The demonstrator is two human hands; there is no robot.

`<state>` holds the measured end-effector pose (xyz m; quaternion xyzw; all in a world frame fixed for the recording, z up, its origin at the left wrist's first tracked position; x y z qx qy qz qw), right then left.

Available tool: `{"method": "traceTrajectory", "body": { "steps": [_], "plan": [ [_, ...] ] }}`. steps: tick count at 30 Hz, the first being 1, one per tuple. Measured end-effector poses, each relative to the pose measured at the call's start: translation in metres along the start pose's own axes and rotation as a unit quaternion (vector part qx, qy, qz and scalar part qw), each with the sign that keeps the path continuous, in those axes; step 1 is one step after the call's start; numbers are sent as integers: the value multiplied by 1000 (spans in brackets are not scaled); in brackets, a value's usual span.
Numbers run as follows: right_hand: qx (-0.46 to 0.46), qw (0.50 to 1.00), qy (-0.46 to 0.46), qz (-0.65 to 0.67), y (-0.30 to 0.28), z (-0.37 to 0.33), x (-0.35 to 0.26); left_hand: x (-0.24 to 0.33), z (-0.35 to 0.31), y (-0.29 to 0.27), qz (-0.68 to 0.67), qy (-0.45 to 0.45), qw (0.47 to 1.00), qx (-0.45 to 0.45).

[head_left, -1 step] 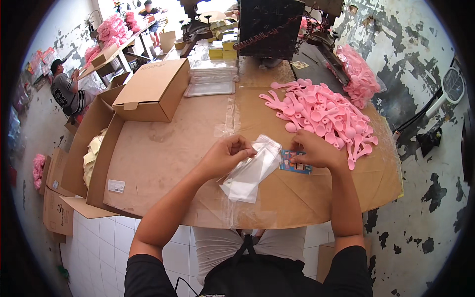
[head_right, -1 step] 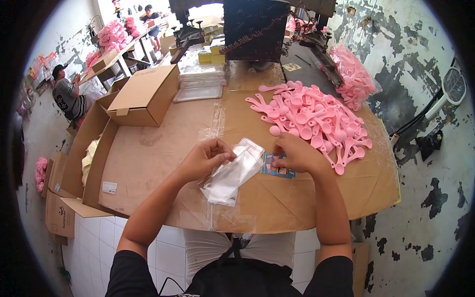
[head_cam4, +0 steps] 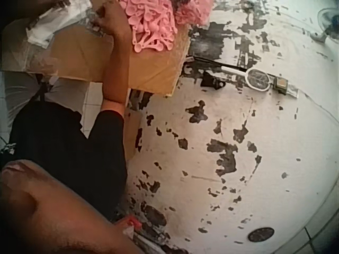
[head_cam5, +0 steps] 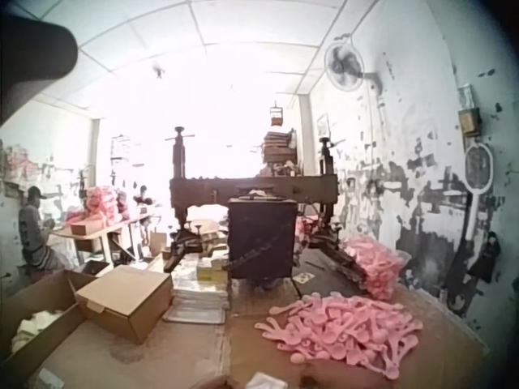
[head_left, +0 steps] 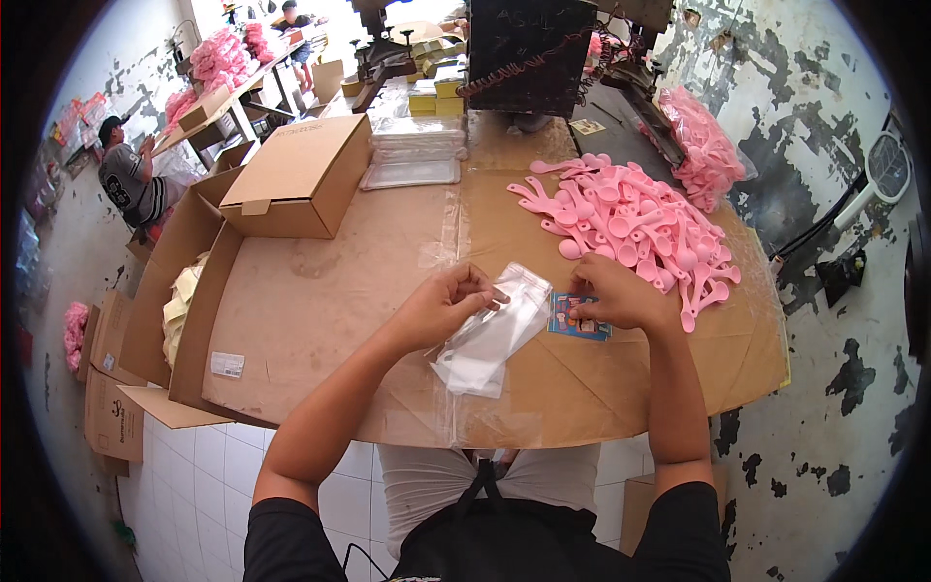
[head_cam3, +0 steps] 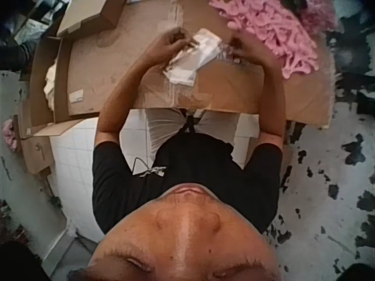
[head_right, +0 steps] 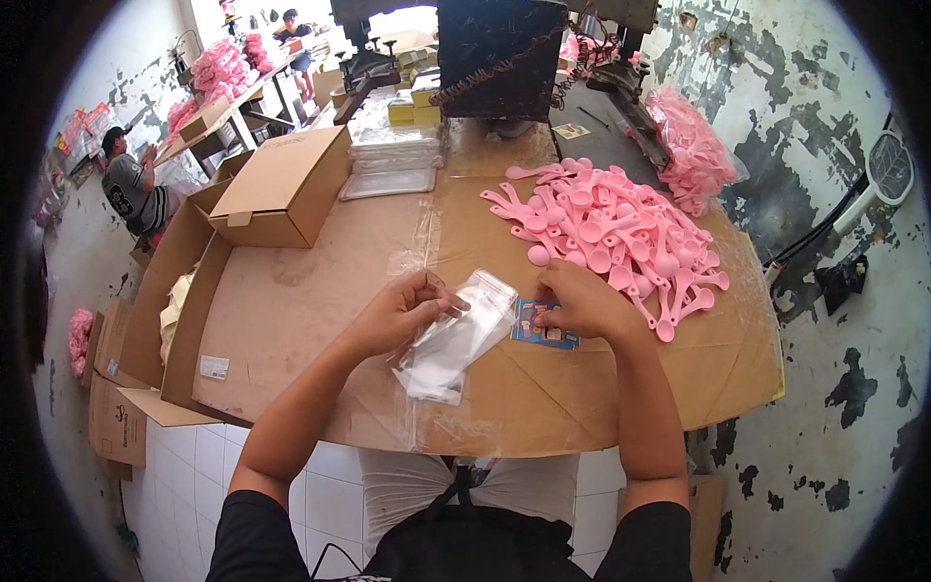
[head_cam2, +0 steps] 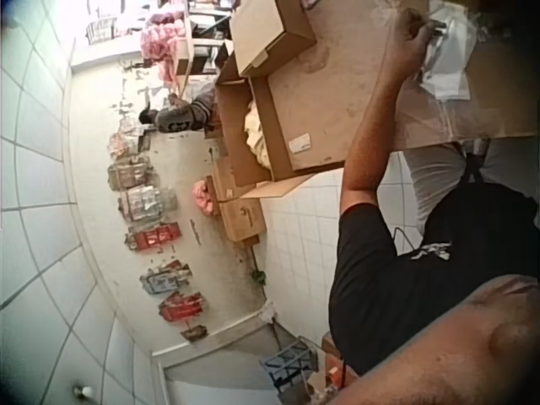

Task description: Packaging pink plastic objects into clear bags at a manufacturing facility.

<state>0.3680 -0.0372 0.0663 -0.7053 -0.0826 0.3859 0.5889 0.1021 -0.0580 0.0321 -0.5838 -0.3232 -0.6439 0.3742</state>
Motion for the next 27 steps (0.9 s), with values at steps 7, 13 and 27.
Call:
{"method": "traceTrajectory", "body": {
  "steps": [7, 13, 27],
  "plan": [
    [21, 988, 57, 143, -21, -3, -1, 9, -17, 8, 124, -48, 982, -135],
    [121, 956, -5, 268, -15, 1, -14, 20, -15, 10, 103, 48, 982, -150],
    [211, 929, -46, 301, -6, 11, -49, 21, -14, 14, 35, -113, 993, -3]
  ]
}}
Point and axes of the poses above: each hand's wrist, its own z-axis towards the middle knuckle, its own y-axis out of the palm, x = y × z, the point moved 4 cm from there along z, towards the middle knuckle, and after that the axes turned 2 degrees about -x, right-handed, at the moved point
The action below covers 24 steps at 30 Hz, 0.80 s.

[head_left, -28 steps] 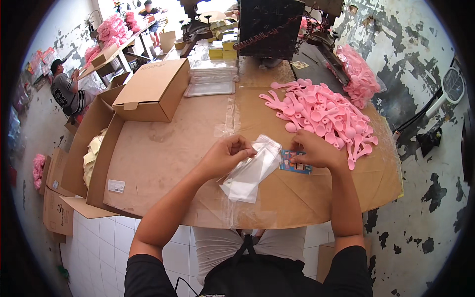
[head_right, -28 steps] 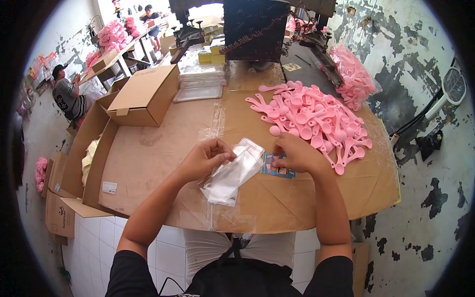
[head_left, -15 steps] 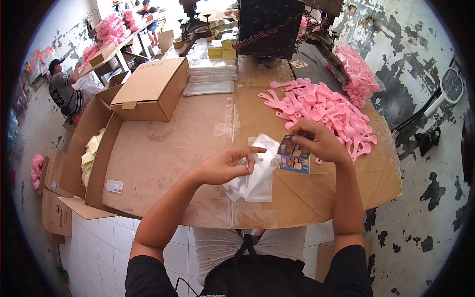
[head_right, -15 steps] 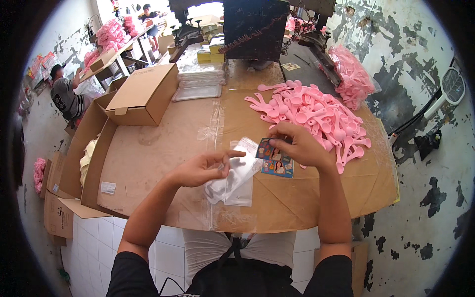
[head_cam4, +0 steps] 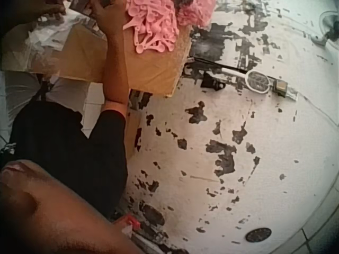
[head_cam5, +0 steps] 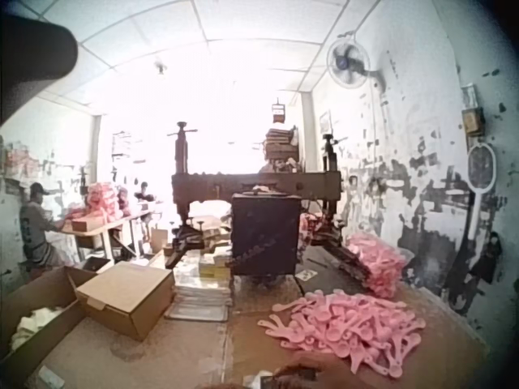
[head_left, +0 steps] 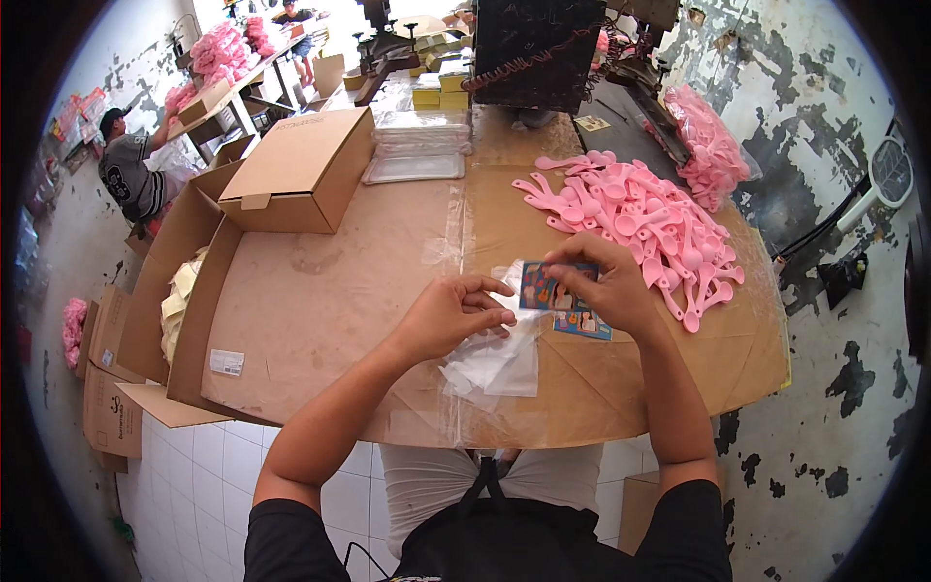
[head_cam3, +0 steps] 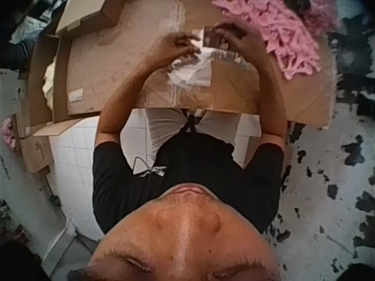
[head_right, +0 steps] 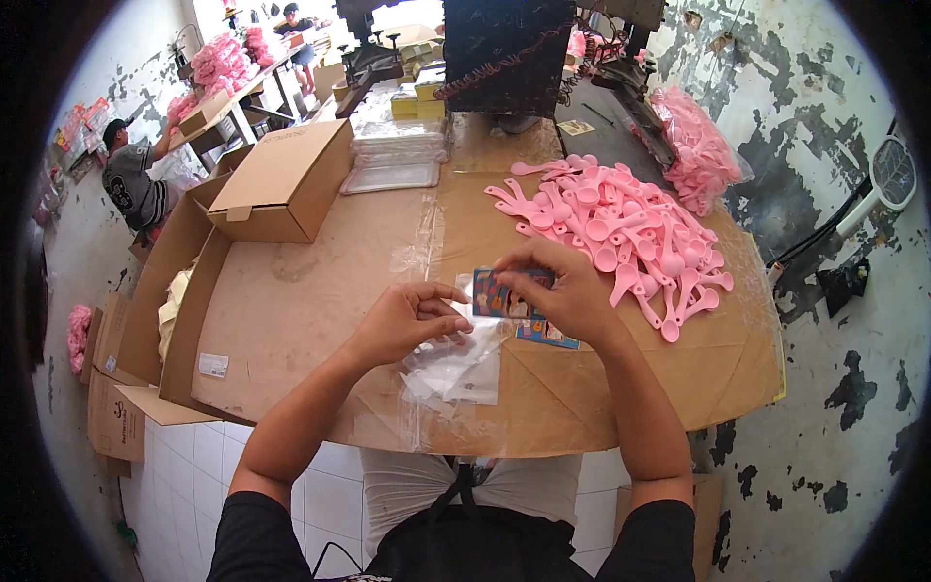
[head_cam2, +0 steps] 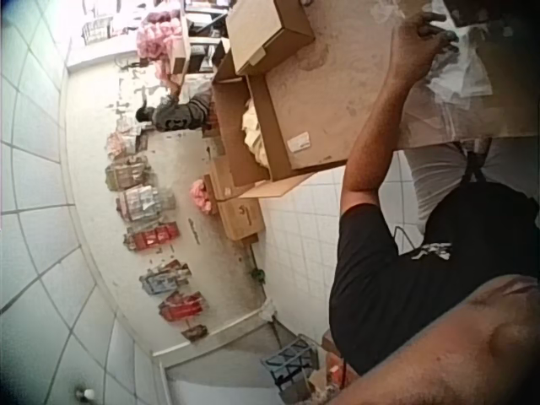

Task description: Packaging pink plastic objects into clear bags at a manufacturing facility.

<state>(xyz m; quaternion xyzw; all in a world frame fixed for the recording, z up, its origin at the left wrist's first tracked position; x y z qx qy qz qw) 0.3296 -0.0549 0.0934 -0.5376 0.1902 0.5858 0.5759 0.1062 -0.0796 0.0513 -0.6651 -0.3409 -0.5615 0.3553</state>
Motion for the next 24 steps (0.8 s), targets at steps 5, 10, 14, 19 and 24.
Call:
{"method": "traceTrajectory", "body": {
  "steps": [5, 10, 14, 19, 24],
  "plan": [
    [-112, 984, -51, -125, 12, -3, -13, -2, 0, 5, 13, 32, 999, -2],
    [-48, 998, -38, -34, 31, -6, -6, -4, -1, 5, 53, 96, 994, 13],
    [62, 996, 21, 67, 12, -1, 17, 5, 1, -3, -4, 99, 992, 72],
    [-20, 999, 20, 29, 31, -6, 15, -1, 3, -2, -27, 120, 989, 85],
    [2, 998, 33, 54, 30, -1, 21, -5, 4, -1, -24, 135, 989, 54]
  ]
}}
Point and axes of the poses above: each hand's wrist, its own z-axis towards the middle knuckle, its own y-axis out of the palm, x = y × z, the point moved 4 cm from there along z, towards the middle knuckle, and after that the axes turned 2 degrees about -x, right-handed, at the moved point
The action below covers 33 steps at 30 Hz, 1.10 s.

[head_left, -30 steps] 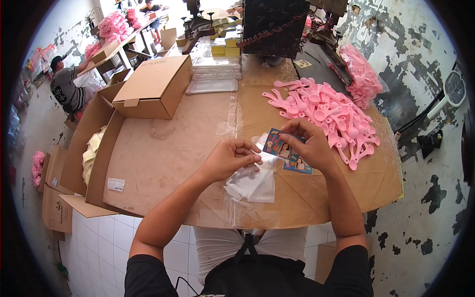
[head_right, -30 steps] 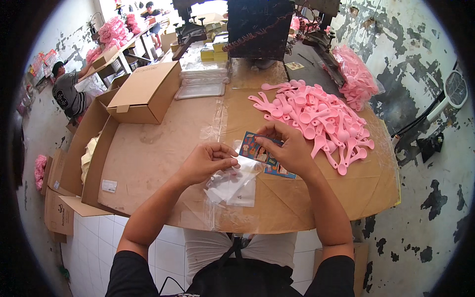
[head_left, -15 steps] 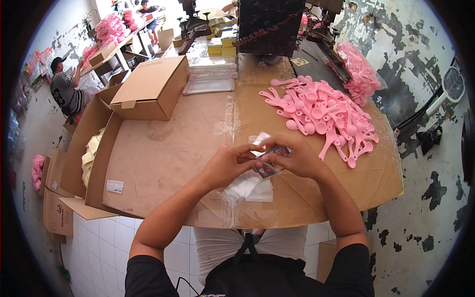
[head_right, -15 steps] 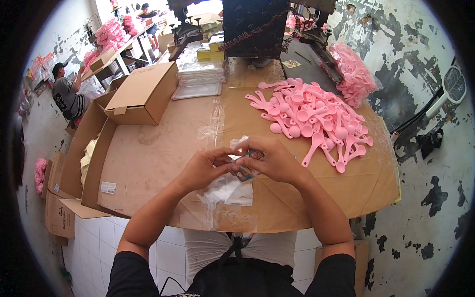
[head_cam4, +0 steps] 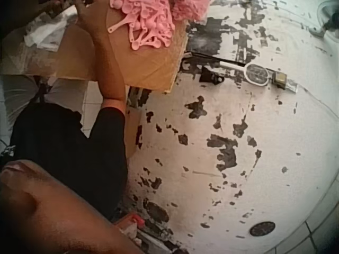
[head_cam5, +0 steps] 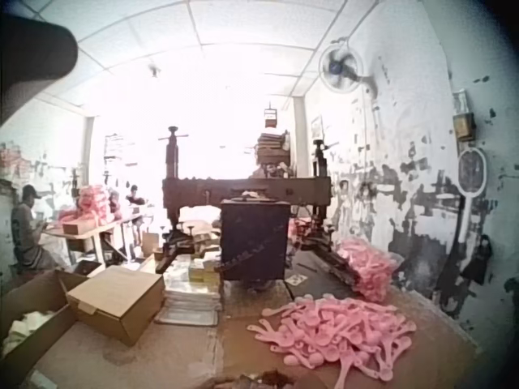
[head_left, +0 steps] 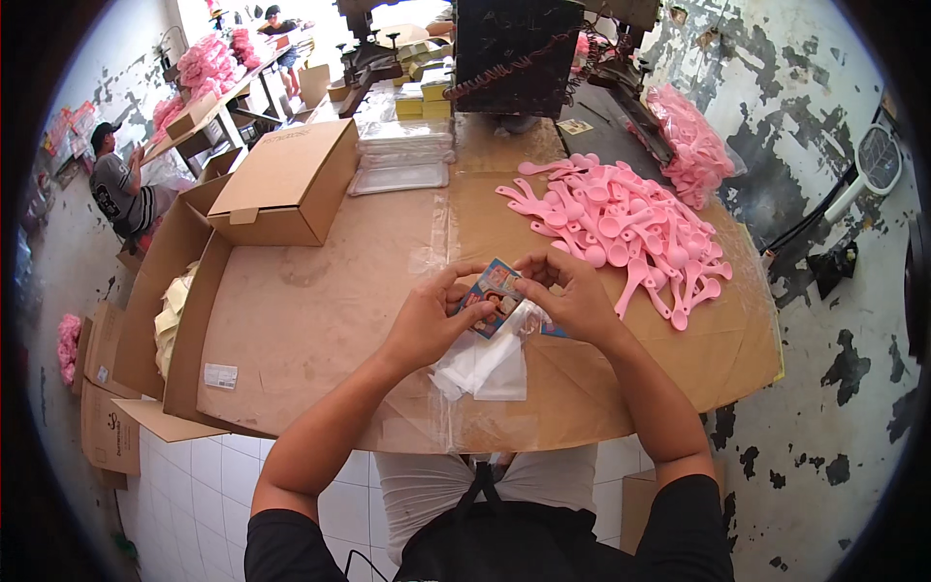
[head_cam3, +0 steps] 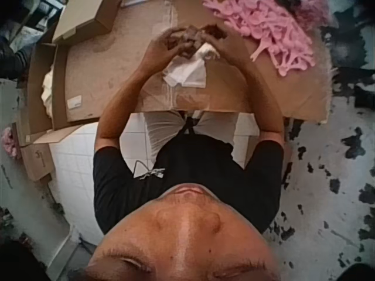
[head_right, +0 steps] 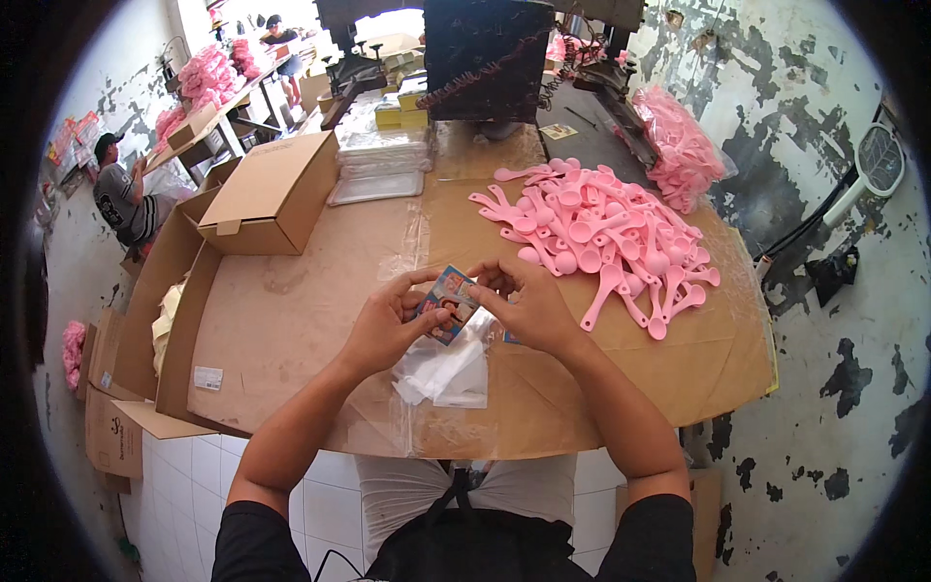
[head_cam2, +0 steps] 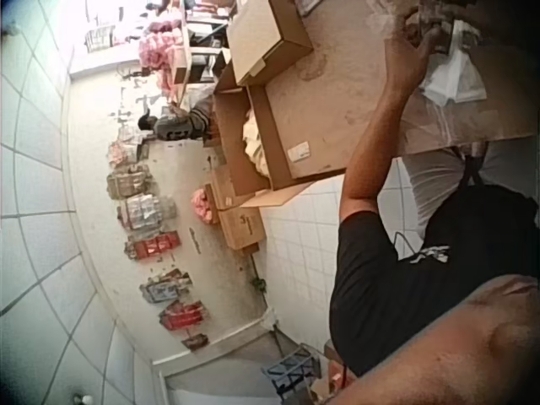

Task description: Packaging pink plastic objects into clear bags at a manufacturing facility.

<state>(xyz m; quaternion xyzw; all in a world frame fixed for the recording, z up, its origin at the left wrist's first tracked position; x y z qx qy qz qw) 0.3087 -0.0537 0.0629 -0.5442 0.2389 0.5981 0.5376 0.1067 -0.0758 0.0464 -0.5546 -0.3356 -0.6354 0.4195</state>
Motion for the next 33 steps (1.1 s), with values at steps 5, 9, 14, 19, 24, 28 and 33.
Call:
{"method": "traceTrajectory", "body": {
  "steps": [5, 9, 14, 19, 24, 28, 33],
  "plan": [
    [-96, 985, -106, -95, -2, -3, -12, 5, -2, 1, -31, -73, 997, -16],
    [122, 935, -75, -323, -85, 11, 15, 10, 0, -5, 10, -29, 999, 13],
    [192, 766, -53, -611, -151, 0, 34, 13, 1, -2, -10, -32, 999, 7],
    [198, 805, -59, -556, -148, 1, 19, 12, -1, -5, -40, -52, 998, 2],
    [72, 962, -16, -264, -84, 1, -13, 10, -1, -2, -54, -34, 998, -1],
    [-14, 993, -36, -113, -47, 3, -21, 6, -2, -7, -7, -43, 999, 0],
    [30, 996, -72, -47, -50, 2, -29, 4, -1, -5, 1, -42, 999, -7]
  ]
}}
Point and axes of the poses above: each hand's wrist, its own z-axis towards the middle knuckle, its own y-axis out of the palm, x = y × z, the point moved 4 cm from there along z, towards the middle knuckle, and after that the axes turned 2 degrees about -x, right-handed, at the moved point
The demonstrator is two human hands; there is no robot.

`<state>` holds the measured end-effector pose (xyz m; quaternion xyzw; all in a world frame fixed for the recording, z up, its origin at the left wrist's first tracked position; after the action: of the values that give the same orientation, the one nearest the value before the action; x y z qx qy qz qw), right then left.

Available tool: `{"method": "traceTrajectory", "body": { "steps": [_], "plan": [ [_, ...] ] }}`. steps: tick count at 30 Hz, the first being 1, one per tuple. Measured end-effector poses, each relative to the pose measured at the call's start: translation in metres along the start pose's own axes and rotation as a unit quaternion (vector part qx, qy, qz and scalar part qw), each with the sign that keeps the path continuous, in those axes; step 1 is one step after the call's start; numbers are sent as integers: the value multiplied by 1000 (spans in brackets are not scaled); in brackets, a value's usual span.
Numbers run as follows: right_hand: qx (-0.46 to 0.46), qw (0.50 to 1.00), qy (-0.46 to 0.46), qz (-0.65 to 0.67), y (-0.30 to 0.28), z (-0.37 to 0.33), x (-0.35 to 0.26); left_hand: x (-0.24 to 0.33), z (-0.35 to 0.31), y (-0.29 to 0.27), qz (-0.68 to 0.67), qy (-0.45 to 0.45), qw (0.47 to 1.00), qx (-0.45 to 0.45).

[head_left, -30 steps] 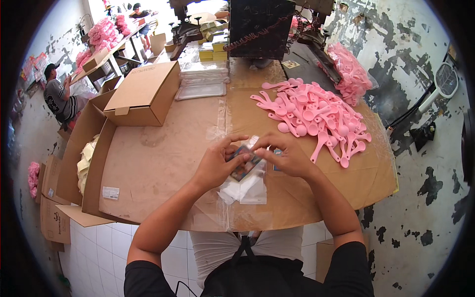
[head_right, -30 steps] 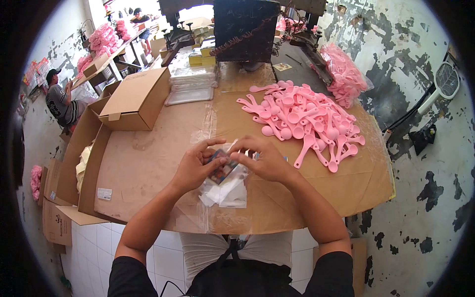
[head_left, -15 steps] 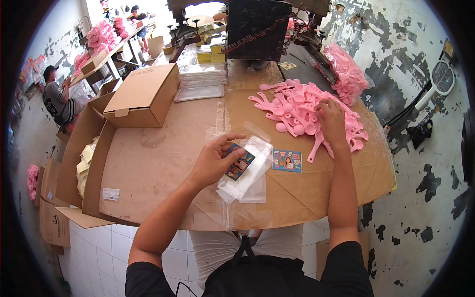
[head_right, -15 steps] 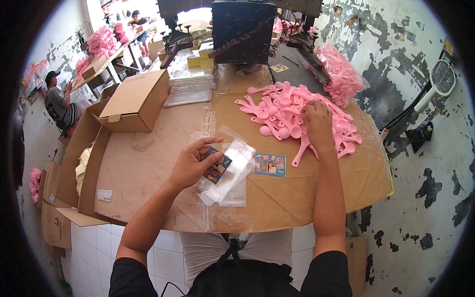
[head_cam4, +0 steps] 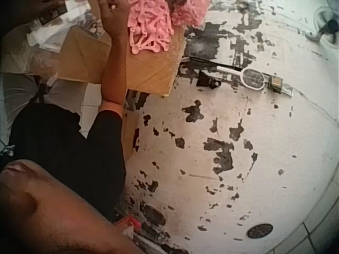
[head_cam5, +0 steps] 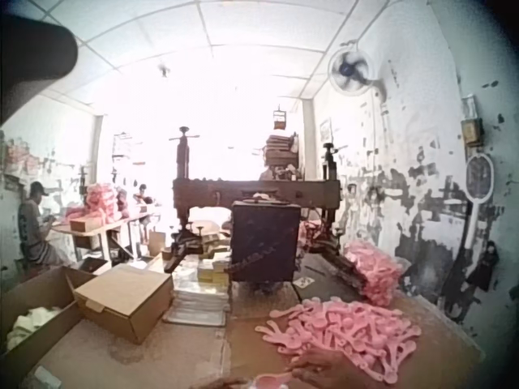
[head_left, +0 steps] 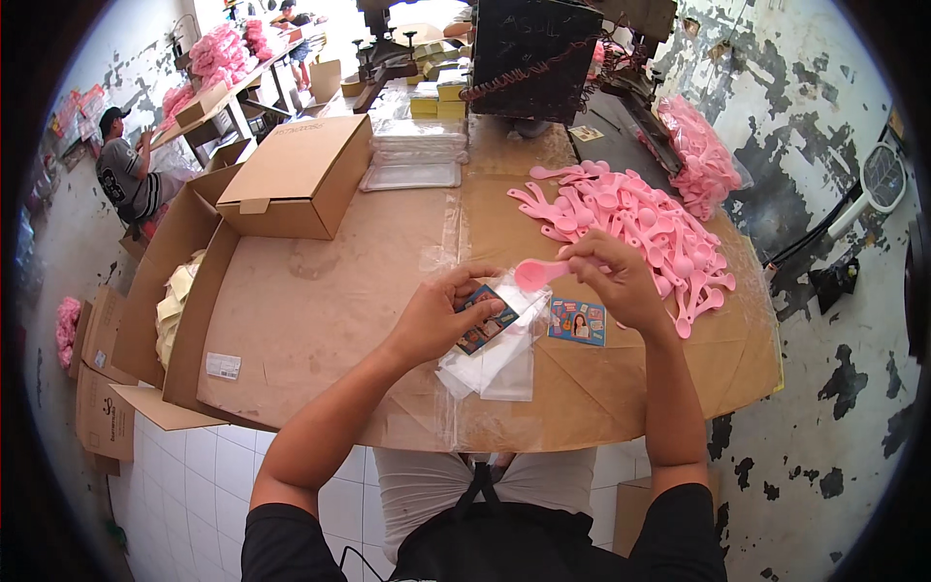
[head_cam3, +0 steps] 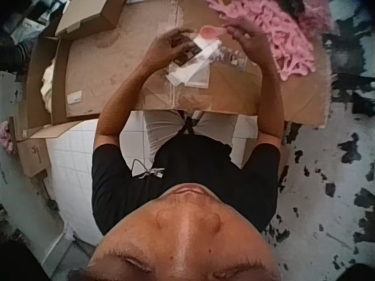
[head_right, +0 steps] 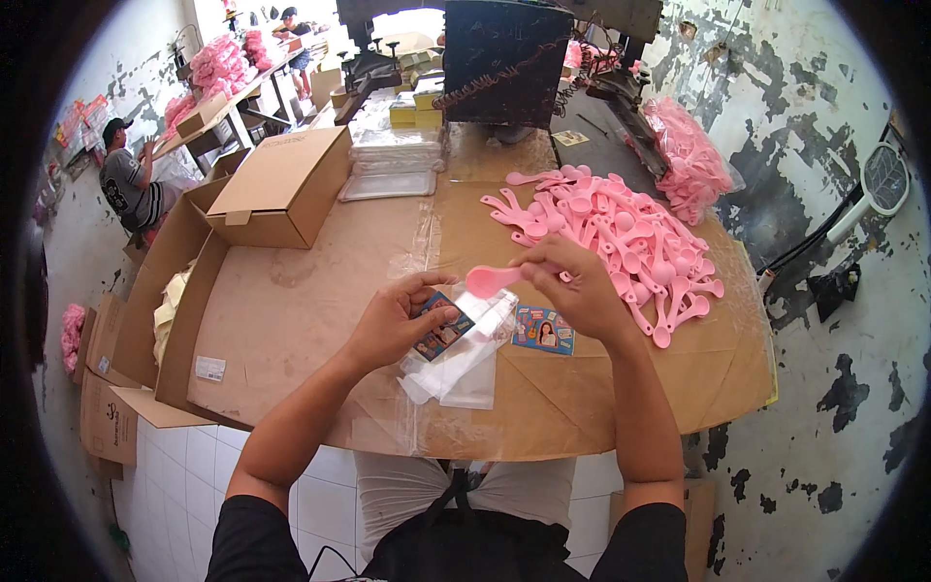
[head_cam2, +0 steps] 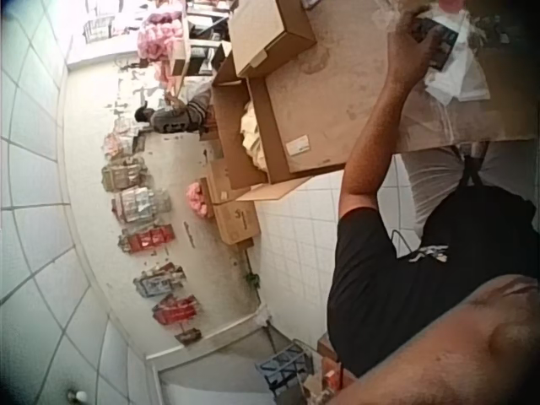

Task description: Packaging pink plastic objects into clear bags at a manufacturing facility.

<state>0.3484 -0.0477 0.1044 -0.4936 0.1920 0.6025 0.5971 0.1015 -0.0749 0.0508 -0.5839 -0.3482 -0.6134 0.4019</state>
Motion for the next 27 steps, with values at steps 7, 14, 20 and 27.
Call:
{"method": "traceTrajectory", "body": {
  "steps": [7, 14, 20, 27],
  "plan": [
    [-139, 982, -11, -125, 17, -5, -3, 3, 0, 6, 58, 8, 998, -37],
    [-113, 983, -35, 140, 56, -6, -28, -5, -2, 10, 19, 0, 997, -80],
    [-152, 983, -22, 103, 41, -4, -27, -1, -6, 19, -69, -64, 986, -138],
    [-67, 987, -138, -45, 61, -4, -47, 0, -7, 19, -99, -34, 990, -100]
  ]
}}
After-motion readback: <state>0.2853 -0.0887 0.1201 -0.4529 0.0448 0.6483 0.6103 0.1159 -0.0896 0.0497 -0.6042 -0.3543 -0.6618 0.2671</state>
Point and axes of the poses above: each hand's wrist, its own z-axis towards the middle knuckle, its own y-axis out of the palm, x = y × z, the point moved 4 cm from there along z, towards the middle knuckle, and after that the axes turned 2 degrees about -x, right-handed, at the moved point
